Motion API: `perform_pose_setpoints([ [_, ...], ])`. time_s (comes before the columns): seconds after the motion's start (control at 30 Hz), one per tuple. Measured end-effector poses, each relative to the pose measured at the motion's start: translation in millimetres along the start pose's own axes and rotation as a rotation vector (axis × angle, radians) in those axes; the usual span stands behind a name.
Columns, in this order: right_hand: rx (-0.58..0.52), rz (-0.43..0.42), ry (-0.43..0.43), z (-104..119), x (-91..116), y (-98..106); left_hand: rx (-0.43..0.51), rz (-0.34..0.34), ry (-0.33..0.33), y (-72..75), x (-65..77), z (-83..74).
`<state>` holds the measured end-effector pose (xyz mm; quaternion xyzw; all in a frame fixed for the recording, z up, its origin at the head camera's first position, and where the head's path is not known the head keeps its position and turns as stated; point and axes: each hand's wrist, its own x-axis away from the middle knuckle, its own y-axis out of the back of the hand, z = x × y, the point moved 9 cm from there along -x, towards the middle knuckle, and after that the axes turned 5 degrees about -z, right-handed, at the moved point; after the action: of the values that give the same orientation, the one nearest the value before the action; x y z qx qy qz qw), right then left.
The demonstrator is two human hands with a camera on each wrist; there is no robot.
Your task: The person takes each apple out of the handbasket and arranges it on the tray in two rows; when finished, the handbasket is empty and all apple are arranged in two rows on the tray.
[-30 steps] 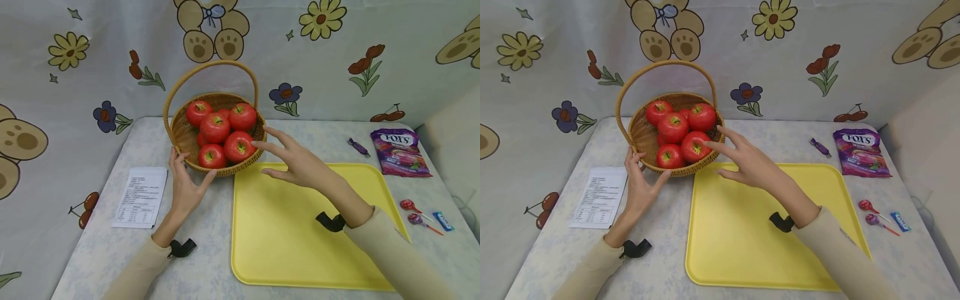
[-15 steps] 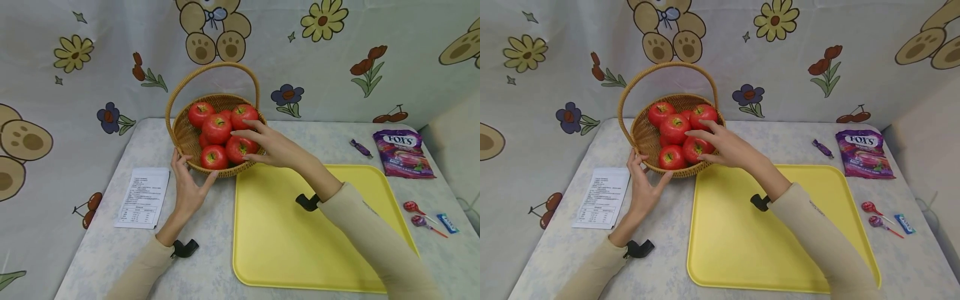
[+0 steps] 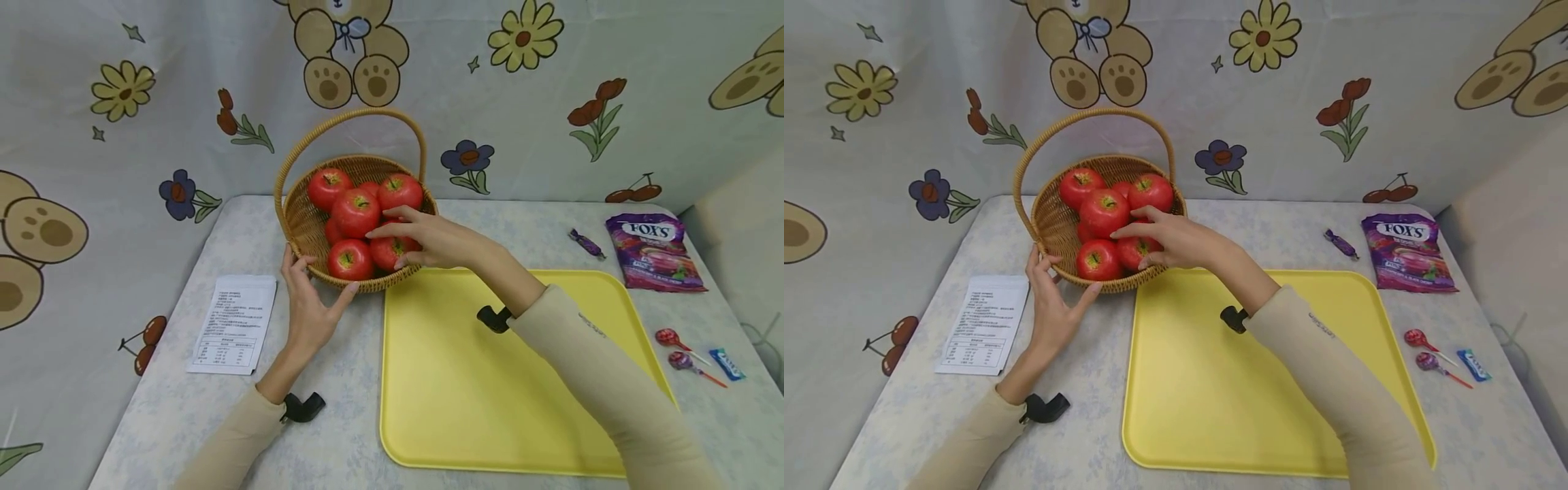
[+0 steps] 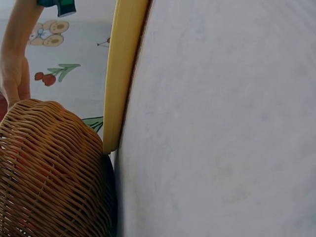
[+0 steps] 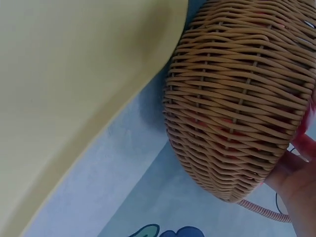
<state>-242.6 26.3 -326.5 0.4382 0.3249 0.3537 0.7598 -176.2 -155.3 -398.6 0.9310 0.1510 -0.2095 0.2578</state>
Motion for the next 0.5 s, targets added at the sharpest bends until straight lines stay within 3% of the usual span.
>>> perform_pose_setpoints([
  [0.23,-0.060,0.063,-0.023,-3.4,-2.5,-5.2,-0.003,-0.001,-0.013,-0.3,0.8,0.3],
  [0.5,-0.106,-0.021,-0.034,-8.2,-4.6,-1.6,0.005,-0.002,0.002,0.7,-0.3,1.7],
])
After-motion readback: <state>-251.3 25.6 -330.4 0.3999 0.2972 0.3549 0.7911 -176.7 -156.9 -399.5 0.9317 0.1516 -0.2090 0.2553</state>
